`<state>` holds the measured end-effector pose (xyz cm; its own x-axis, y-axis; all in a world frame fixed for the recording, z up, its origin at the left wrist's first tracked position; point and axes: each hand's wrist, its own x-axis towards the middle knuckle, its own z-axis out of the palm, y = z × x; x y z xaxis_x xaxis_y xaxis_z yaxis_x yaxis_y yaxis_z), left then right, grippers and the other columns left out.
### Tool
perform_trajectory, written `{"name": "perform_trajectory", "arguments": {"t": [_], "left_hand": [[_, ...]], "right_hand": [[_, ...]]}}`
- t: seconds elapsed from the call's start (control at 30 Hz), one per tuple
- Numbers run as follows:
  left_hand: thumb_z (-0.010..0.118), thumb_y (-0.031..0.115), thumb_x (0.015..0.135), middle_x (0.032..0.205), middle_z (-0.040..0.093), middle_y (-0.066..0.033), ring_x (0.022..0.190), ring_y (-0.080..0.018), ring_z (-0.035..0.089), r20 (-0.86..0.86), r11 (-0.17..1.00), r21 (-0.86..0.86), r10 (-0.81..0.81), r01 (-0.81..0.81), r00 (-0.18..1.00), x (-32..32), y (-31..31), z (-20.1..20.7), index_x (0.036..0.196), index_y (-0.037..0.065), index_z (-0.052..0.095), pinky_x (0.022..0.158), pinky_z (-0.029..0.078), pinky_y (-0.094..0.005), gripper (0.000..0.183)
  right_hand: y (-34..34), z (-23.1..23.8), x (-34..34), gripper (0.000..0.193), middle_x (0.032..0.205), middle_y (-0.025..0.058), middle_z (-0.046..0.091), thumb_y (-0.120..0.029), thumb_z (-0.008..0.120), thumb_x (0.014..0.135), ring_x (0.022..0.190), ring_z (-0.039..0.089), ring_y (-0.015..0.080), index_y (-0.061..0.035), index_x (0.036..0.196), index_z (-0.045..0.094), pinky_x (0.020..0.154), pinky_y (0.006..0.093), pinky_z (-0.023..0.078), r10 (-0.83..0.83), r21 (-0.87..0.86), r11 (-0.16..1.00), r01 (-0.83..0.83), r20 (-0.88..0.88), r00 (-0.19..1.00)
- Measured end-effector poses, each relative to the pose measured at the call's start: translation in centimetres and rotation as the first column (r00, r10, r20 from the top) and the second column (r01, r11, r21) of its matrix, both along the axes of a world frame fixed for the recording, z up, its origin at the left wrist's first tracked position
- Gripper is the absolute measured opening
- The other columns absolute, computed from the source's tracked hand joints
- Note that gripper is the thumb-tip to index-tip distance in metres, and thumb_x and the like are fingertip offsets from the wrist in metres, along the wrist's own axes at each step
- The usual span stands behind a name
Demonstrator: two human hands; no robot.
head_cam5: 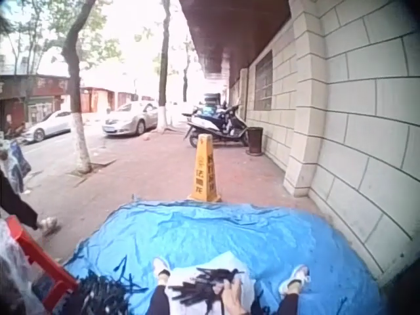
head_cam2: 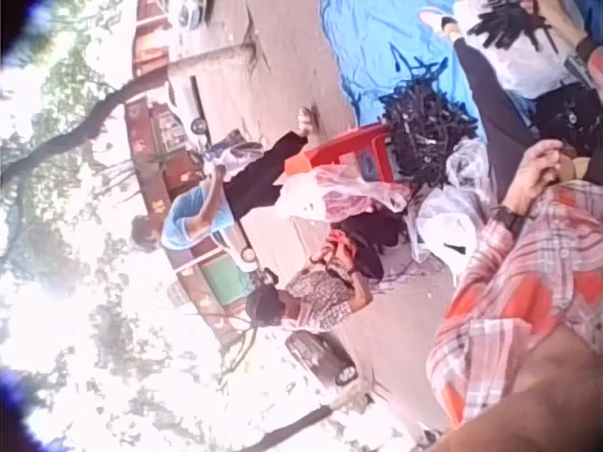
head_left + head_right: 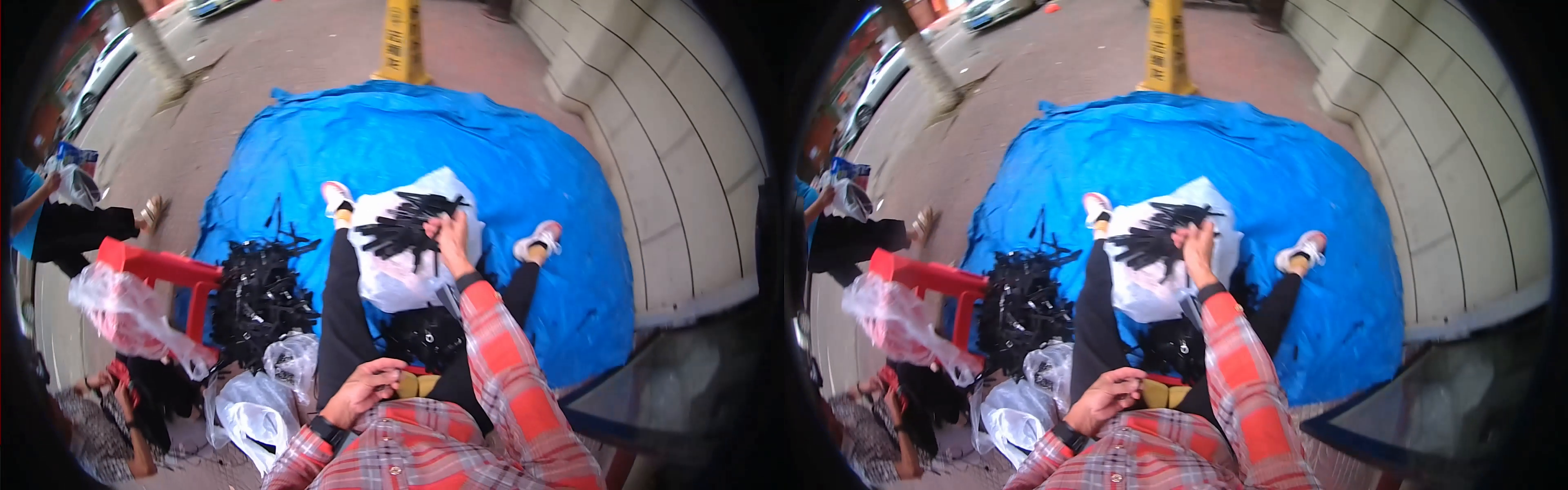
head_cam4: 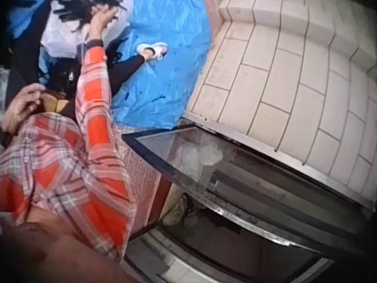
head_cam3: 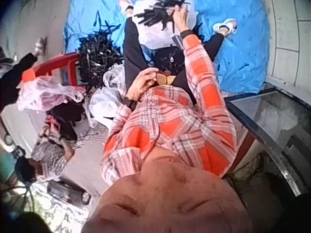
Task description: Manually assembling plastic buckles and components onto nylon straps.
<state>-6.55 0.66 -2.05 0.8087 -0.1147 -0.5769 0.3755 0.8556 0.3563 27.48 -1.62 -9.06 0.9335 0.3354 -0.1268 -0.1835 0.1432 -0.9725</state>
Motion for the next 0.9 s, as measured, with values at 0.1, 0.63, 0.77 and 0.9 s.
{"name": "perform_trajectory", "arguments": {"t": [0.1, 0.63, 0.77, 0.9], "left_hand": [[0.058, 0.002, 0.083, 0.087, 0.063, -0.0076, 0.072, -0.0128, 0.061, -0.029, 0.998, -0.045, 0.035, -0.036, 0.999, 0.5, -0.3, -0.5, 0.102, 0.002, 0.059, 0.058, 0.048, -0.0196, 0.019], [0.061, 0.019, 0.084, 0.059, 0.045, 0.0031, 0.047, -0.0047, 0.038, 0.079, 0.728, 0.685, -0.041, -0.025, 0.996, 16.5, 4.3, -3.3, 0.105, 0.002, 0.057, 0.042, 0.030, -0.0210, 0.027], [0.064, 0.007, 0.076, 0.092, 0.055, -0.0095, 0.065, -0.0149, 0.049, 0.378, 0.208, 0.918, -0.202, -0.338, 0.903, 21.5, 6.9, -7.9, 0.131, 0.003, 0.035, 0.058, 0.043, -0.0286, 0.063], [0.048, 0.012, 0.086, 0.112, 0.052, -0.0197, 0.097, -0.0326, 0.055, 0.484, 0.193, 0.874, -0.262, -0.446, 0.835, 24.9, 3.8, -11.9, 0.108, 0.002, 0.049, 0.081, 0.044, -0.0379, 0.025]], "right_hand": [[-2.6, 2.7, 2.8, 0.019, 0.090, 0.0206, 0.058, -0.015, 0.038, 0.094, 0.075, 0.063, 0.0267, -0.0020, 0.106, 0.031, 0.063, 0.0356, 0.054, -0.014, 0.021, 1.000, 0.013, 0.025, 1.000], [-3.2, 7.7, 2.7, 0.012, 0.095, 0.0222, 0.056, -0.011, 0.040, 0.094, 0.088, 0.061, 0.0317, -0.0018, 0.098, 0.034, 0.079, 0.0440, 0.052, 0.095, 0.277, 0.960, -0.039, -0.191, 0.977], [-0.9, 7.5, 0.3, 0.013, 0.089, 0.0179, 0.057, -0.013, 0.046, 0.092, 0.082, 0.061, 0.0299, -0.0025, 0.090, 0.038, 0.078, 0.0435, 0.052, 0.225, 0.418, 0.901, -0.114, -0.228, 0.947], [-1.5, 7.0, -0.9, 0.012, 0.078, 0.0104, 0.054, -0.016, 0.049, 0.091, 0.077, 0.058, 0.0237, -0.0061, 0.089, 0.042, 0.077, 0.0416, 0.052, 0.169, 0.422, 0.906, -0.040, -0.274, 0.947]]}}
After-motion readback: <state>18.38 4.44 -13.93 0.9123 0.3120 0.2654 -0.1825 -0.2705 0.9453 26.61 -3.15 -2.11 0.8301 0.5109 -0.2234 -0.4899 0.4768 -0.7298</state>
